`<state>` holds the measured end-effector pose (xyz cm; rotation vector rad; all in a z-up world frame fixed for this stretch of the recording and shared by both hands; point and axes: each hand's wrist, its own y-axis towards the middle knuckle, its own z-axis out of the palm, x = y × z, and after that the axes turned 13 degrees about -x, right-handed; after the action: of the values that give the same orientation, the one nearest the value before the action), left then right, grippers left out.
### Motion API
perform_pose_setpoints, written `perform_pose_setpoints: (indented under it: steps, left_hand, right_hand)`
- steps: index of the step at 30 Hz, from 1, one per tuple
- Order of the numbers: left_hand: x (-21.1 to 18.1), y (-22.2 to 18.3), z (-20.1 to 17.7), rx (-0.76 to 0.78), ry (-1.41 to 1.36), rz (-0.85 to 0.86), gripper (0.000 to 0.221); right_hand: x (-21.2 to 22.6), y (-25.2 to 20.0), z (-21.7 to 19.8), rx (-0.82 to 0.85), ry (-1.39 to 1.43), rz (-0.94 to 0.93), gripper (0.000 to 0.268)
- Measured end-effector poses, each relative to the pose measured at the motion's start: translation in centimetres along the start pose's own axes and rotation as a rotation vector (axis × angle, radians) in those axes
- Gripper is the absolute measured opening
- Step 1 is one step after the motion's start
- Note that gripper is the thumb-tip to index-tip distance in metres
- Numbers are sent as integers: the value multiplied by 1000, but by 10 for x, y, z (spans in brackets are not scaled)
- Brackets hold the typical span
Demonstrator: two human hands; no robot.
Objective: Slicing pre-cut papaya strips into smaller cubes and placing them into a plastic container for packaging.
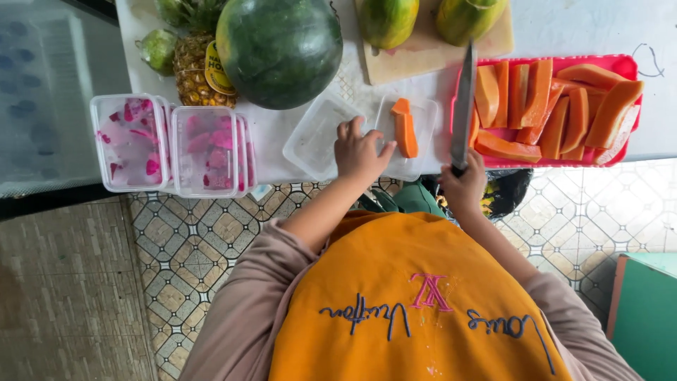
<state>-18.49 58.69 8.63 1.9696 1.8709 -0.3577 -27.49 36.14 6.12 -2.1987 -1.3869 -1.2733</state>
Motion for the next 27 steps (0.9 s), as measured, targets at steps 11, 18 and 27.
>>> perform_pose_setpoints:
  steps: [11, 18, 27]
  left_hand:
    - [-25, 31, 55, 349, 147, -119, 51]
    - [-2, 34, 64, 416, 133, -62, 26]
    - [24, 35, 70, 267, 63, 88, 32]
  right_hand:
    - [-20, -29, -89, -145, 210, 465, 18]
    - [-28, -37, -96, -141, 209, 477, 18]
    - [-27, -26, -118, -149, 192, 420, 18]
